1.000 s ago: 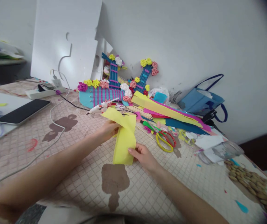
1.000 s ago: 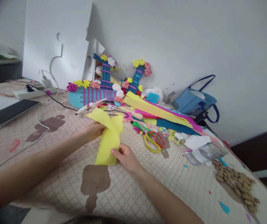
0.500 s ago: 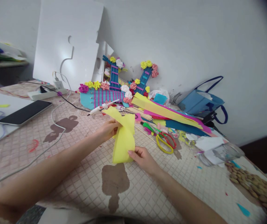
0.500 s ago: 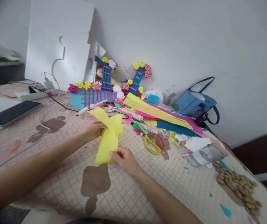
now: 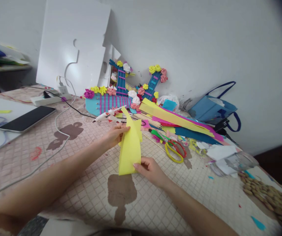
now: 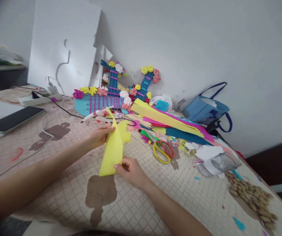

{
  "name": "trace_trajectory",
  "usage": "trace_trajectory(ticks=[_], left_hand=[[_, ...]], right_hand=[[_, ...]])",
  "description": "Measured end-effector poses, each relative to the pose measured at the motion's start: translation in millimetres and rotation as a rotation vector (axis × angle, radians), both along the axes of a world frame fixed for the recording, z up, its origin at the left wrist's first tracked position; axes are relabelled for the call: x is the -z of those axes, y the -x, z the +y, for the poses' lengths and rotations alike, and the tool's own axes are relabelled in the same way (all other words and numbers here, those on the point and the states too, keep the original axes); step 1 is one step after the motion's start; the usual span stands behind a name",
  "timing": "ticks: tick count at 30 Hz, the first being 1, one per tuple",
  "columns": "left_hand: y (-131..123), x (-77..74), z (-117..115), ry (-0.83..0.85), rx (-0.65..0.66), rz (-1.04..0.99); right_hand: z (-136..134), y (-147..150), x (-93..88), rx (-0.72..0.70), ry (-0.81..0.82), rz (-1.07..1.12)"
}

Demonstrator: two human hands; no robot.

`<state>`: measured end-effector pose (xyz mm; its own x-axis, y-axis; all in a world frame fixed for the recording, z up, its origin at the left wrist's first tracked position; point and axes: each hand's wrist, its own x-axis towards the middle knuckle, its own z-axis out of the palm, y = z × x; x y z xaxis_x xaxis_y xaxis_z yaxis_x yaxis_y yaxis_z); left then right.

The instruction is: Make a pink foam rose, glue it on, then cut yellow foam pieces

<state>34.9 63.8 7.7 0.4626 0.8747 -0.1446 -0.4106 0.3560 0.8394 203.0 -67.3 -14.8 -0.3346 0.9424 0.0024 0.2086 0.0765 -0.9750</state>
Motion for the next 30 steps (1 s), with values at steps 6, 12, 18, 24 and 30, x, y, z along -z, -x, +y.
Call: trace_trajectory(ticks=[6,12,18,24,30], left_hand=[[1,-3.3,-2,0.011,-0.001,0.031],[2,-2.8,1,-0.011,-0.013,0.016],[3,-7.2,5,0.013,-0.073,0.033],[6,-11.3,3,0.003,-0.09,0.049],[-2,-17.1,-19,-0.137,0.116,0.022]], right_hand=[[-1,1,-3.9,-0.031,-0.051,-0.045],[-1,4,-6.3,0.005,-0.105,-0.022],[-3,3,-7.6,0.012,-0.282,-0.251],[-6,4,-10.2,-0.005,-0.312,-0.152],[10,-5,-14.1,0.424,-0.268,0.191]])
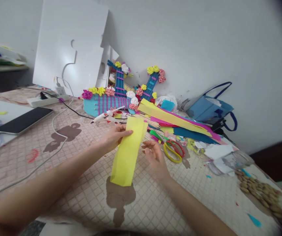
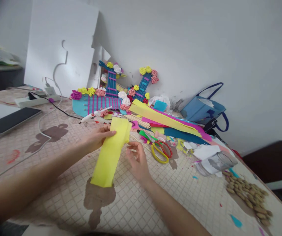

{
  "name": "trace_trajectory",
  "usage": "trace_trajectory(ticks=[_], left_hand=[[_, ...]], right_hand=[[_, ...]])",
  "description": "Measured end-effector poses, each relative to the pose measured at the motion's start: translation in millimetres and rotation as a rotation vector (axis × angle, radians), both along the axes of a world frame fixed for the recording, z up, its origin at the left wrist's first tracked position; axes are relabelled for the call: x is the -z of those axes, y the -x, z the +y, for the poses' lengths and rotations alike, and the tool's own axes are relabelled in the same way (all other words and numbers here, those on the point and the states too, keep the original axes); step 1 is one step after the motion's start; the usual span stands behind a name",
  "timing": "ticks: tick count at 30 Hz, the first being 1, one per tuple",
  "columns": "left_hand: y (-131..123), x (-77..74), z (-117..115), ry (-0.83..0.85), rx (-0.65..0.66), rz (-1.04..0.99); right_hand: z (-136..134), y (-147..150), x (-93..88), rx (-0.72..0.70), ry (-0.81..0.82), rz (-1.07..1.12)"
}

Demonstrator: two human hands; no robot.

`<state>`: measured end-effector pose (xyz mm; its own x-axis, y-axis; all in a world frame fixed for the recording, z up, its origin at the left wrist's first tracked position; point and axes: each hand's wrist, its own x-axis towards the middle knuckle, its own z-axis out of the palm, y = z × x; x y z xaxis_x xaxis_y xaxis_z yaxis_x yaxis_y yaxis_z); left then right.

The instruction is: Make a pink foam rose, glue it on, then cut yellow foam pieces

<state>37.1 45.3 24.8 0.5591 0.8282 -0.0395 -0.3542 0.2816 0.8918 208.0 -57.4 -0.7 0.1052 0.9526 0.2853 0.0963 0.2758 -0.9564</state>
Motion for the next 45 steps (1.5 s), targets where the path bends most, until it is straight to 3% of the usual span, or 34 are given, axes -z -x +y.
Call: trace_trajectory(ticks=[5,9,14,20,22,26,28,30,34,37,40,45], left_hand=[[-13,3.1,-21,-0.02,0.088,0.047],[-16,7.1,-24,-0.083,0.119,0.098],[-14,3.6,-24,-0.163,0.068,0.163],[-6,-2.7,-25,-0.495,0.12,0.575],[-3,-2.2,-27,-0.429,0.159,0.621],[-2,-3.1,-33,-0.075,0.495,0.394],[-3,-4.2,-34,-0.016,0.584,0.298],[-5,-4.0,-33,-0.035,0.528,0.266],[-11,2.0,-27,-0.082,0.23,0.307],[-14,8.3,-24,-0.149,0.092,0.33],[-16,11.5,-24,-0.22,0.026,0.369],[-17,9.7,-26,-0.269,0.021,0.366]], right_hand=[[11,-7,2.8,-0.054,0.131,0.18],[13,-6,3.7,0.039,0.111,0.189],[14,-5,-1.7,0.134,0.089,0.166],[17,-13,-12.8,0.167,0.026,0.262],[19,-17,-17.0,0.184,0.013,0.293],[21,-24,-20.9,0.175,0.055,0.328],[21,-25,-18.1,0.137,0.111,0.298],[22,-24,-12.5,0.082,0.171,0.233],[22,-19,-0.3,-0.016,0.232,0.067],[21,-15,4.0,-0.053,0.234,0.02],[22,-14,5.1,-0.015,0.204,0.037],[23,-17,5.8,0.007,0.166,0.035]])
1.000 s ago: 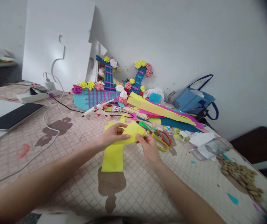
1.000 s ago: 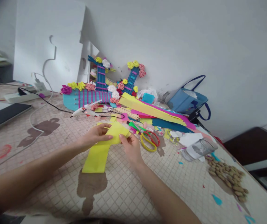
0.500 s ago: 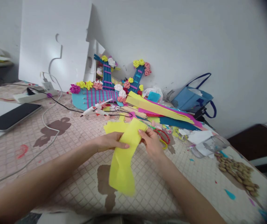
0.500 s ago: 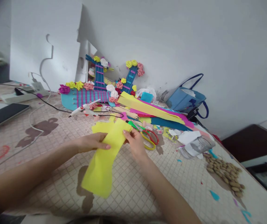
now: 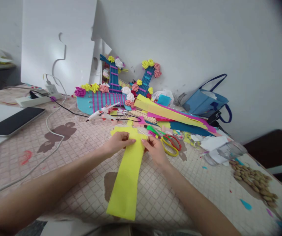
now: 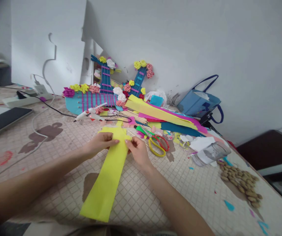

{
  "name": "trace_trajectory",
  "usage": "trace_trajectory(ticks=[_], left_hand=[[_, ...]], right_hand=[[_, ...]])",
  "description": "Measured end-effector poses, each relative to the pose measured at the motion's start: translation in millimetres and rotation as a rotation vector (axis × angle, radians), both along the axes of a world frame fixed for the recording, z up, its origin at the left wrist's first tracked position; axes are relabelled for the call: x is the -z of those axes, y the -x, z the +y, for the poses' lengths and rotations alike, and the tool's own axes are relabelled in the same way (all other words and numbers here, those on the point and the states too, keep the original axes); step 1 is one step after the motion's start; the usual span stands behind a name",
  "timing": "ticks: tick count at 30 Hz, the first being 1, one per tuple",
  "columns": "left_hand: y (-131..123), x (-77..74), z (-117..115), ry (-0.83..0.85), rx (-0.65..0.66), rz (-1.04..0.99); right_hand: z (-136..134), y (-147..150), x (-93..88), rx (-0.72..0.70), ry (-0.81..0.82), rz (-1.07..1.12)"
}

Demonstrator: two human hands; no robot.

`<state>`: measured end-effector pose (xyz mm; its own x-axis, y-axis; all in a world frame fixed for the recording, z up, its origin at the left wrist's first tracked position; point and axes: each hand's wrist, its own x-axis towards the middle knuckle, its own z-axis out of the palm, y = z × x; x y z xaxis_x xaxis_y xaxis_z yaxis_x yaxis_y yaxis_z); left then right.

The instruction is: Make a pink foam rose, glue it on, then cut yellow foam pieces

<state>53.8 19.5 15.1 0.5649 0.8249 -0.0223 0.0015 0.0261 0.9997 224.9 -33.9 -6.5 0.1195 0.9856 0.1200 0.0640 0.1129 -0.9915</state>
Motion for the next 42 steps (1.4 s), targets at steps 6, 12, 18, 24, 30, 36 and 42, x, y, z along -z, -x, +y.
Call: trace_trajectory(ticks=[6,12,18,24,30,36,42], left_hand=[[1,2.4,3,0.002,-0.044,-0.025],[2,7.8,8,0.006,-0.084,-0.001],[2,6.9,8,0.044,-0.066,-0.006],[2,6.1,8,0.064,-0.053,-0.014],[2,1.5,8,0.067,-0.076,0.002],[3,0.6,8,0.078,-0.075,0.034],[4,2.5,10,0.049,-0.076,0.056]], right_hand=[[0,1,0.0,-0.023,-0.001,-0.015],[-1,2,-1.4,-0.024,0.005,-0.009],[-2,2,-3.1,-0.022,0.013,0.021],[-2,2,-4.2,-0.019,0.012,0.043],[-3,1,-4.6,-0.044,0.012,0.026],[-1,-1,-2.0,-0.048,0.023,0.036],[0,-1,-1.8,-0.031,0.024,0.043]])
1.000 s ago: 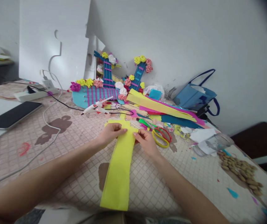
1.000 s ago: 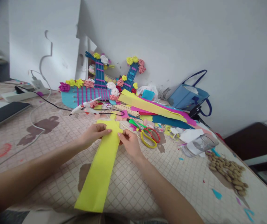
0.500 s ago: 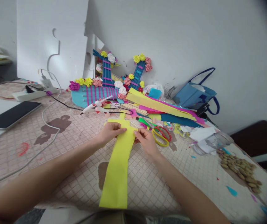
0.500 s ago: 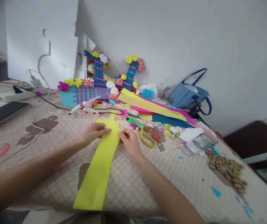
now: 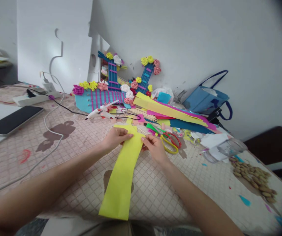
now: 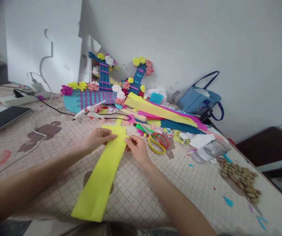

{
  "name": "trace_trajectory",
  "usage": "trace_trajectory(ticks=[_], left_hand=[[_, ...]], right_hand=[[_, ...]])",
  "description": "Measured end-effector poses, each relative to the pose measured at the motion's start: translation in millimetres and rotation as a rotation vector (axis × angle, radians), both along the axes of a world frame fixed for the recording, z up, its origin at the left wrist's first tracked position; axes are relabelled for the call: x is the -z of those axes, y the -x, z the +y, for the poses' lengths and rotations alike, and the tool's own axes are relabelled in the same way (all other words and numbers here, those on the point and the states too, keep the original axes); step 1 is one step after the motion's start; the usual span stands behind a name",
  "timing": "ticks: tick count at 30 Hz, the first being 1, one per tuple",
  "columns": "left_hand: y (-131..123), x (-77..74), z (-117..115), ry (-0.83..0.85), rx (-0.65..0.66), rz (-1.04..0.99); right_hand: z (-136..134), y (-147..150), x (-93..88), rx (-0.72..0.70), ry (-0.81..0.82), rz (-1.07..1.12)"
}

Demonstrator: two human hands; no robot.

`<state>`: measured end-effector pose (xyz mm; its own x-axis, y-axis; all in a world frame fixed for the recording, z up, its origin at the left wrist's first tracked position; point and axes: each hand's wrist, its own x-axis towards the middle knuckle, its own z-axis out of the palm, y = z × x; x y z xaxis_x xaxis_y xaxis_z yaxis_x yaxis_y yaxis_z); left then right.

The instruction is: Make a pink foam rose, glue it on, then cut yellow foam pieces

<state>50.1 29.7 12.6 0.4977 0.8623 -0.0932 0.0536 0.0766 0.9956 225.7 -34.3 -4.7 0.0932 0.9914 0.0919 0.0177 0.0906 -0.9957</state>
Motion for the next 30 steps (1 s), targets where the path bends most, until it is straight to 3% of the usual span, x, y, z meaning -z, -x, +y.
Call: trace_trajectory(ticks=[6,12,20,25,30], left_hand=[[0,-2.3,-1,-0.039,0.007,0.025],[0,1.0,-2,-0.083,0.128,0.12],[0,3.4,-2,0.012,0.149,0.16],[1,3.5,-5,0.072,0.248,0.168],[3,1.2,-1,0.186,0.19,0.099]], right_hand=[[-1,1,0.0,0.025,0.016,0.009],[1,0,1.9,0.065,-0.01,-0.002],[2,-2,-6.8,0.132,0.042,0.053],[6,-7,-3.0,0.159,0.041,0.083],[5,-8,-1.0,0.012,0.024,0.106]])
